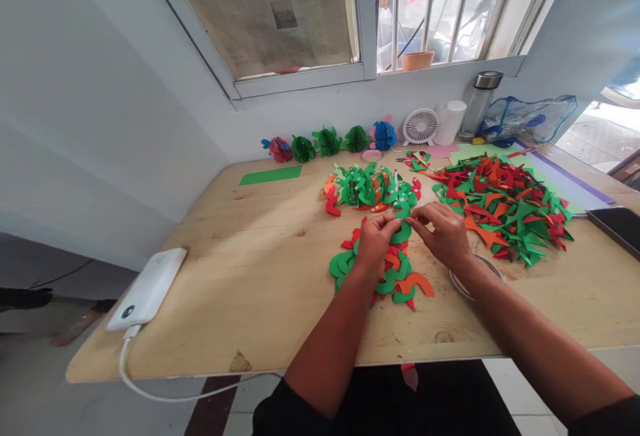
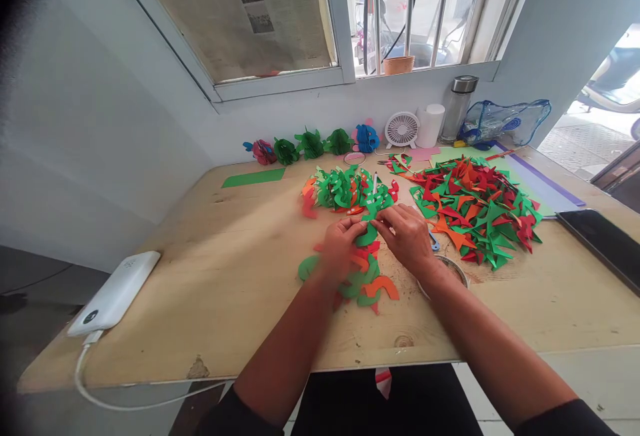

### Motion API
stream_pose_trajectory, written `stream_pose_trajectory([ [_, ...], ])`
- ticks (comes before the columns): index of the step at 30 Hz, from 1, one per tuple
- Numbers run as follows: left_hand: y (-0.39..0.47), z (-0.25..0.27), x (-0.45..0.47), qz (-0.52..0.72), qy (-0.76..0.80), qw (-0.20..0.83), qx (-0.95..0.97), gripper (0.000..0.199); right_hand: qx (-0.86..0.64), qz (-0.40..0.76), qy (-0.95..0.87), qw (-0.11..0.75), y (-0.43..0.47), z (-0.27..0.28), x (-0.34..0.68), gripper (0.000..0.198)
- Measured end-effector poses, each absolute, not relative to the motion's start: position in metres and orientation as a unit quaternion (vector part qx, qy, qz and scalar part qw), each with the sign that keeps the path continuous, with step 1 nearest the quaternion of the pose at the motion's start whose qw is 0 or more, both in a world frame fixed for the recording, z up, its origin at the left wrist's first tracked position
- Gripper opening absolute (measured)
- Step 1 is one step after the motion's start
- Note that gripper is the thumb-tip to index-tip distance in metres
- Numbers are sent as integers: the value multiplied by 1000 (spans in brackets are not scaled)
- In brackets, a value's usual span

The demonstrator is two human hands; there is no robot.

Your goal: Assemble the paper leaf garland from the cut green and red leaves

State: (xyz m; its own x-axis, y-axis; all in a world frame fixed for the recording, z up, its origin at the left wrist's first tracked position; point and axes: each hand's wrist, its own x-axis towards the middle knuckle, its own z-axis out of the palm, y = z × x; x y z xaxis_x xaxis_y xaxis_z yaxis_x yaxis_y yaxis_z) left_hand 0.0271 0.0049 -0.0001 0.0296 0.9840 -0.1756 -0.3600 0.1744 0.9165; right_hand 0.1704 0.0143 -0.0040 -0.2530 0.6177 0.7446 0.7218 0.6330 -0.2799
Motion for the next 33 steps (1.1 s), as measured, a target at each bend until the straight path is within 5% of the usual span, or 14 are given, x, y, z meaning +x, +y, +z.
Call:
stream_pose_trajectory([
  [33, 10, 1, 14, 499, 447, 631, 392, 34, -404, -47, -821, 400, 12, 2, 171, 25],
])
